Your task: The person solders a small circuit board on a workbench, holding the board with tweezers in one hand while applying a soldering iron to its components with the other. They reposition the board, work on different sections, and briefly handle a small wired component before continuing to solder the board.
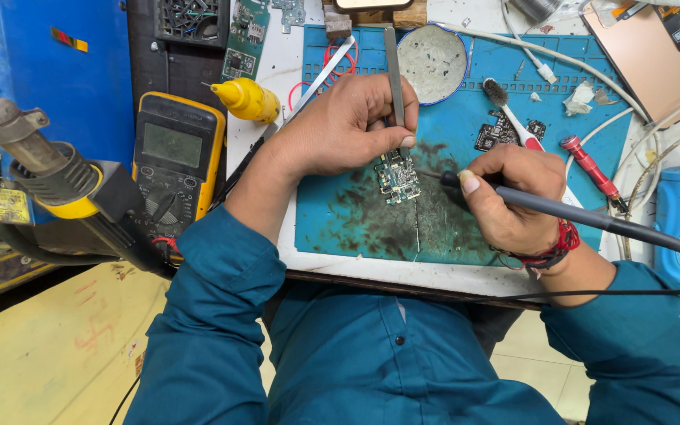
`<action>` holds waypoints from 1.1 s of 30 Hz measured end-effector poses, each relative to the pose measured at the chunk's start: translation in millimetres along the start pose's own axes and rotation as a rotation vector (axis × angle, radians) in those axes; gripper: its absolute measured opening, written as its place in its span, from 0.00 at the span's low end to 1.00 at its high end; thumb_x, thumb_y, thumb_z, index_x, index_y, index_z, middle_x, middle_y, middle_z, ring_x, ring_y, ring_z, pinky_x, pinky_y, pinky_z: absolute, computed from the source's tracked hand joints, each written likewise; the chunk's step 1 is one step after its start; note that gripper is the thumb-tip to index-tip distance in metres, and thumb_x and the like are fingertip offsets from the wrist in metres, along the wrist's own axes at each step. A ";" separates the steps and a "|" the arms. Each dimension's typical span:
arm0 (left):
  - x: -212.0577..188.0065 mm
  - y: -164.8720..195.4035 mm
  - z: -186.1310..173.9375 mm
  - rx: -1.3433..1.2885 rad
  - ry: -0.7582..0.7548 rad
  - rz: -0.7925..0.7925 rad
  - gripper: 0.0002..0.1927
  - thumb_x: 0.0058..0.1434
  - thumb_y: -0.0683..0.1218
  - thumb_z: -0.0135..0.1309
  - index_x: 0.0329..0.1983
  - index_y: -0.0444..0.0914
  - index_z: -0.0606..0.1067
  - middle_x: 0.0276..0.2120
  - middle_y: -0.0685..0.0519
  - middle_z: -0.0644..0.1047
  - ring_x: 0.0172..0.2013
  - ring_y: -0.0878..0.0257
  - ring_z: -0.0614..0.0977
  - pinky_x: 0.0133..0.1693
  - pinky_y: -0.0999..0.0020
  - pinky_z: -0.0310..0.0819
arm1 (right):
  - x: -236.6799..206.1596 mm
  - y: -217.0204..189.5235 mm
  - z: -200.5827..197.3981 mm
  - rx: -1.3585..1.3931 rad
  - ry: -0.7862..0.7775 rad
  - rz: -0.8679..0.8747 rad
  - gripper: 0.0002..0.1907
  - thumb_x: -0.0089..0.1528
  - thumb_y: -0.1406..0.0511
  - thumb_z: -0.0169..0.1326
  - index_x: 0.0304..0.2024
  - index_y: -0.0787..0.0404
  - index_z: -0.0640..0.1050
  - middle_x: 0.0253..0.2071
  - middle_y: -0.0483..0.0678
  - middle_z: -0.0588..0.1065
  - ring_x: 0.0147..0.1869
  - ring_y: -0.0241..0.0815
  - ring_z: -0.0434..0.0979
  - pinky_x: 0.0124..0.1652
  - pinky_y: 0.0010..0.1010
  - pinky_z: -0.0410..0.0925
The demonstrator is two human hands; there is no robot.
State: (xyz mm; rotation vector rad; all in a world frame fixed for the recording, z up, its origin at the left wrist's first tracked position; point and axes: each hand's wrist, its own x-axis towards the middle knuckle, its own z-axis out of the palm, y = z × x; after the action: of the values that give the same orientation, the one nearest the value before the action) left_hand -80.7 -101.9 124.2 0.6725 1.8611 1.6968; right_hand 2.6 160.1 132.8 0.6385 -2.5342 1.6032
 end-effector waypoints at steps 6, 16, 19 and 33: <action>0.5 -0.5 -0.8 -0.016 -0.011 0.006 0.08 0.64 0.35 0.60 0.42 0.36 0.73 0.32 0.60 0.76 0.32 0.75 0.75 0.32 0.78 0.67 | 0.5 0.0 0.0 0.020 -0.002 0.004 0.06 0.65 0.71 0.57 0.33 0.66 0.75 0.23 0.45 0.72 0.21 0.33 0.70 0.25 0.23 0.61; 0.3 -1.7 -0.4 -0.008 -0.007 -0.008 0.08 0.64 0.35 0.60 0.42 0.36 0.73 0.31 0.59 0.77 0.32 0.75 0.76 0.32 0.77 0.69 | 0.0 1.0 0.7 0.024 -0.003 0.004 0.06 0.66 0.71 0.57 0.34 0.66 0.75 0.23 0.45 0.72 0.21 0.33 0.69 0.25 0.23 0.61; 0.2 -2.2 -0.9 -0.007 -0.007 -0.015 0.08 0.64 0.35 0.60 0.42 0.36 0.73 0.31 0.59 0.77 0.32 0.75 0.75 0.32 0.77 0.68 | 0.6 1.1 0.9 0.013 0.001 -0.001 0.06 0.66 0.71 0.57 0.33 0.66 0.75 0.23 0.46 0.72 0.21 0.33 0.69 0.25 0.23 0.61; 1.9 -7.7 -0.5 -0.052 -0.016 -0.004 0.09 0.64 0.34 0.59 0.43 0.36 0.72 0.33 0.58 0.77 0.34 0.74 0.77 0.35 0.77 0.70 | 2.7 0.7 1.2 0.039 -0.009 0.015 0.05 0.65 0.71 0.56 0.34 0.66 0.75 0.24 0.46 0.72 0.21 0.33 0.69 0.25 0.23 0.60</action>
State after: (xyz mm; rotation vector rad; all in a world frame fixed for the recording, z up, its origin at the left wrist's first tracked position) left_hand -82.5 -101.6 116.4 0.6590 1.7999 1.7262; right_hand 0.1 158.5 132.5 0.6336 -2.5260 1.6622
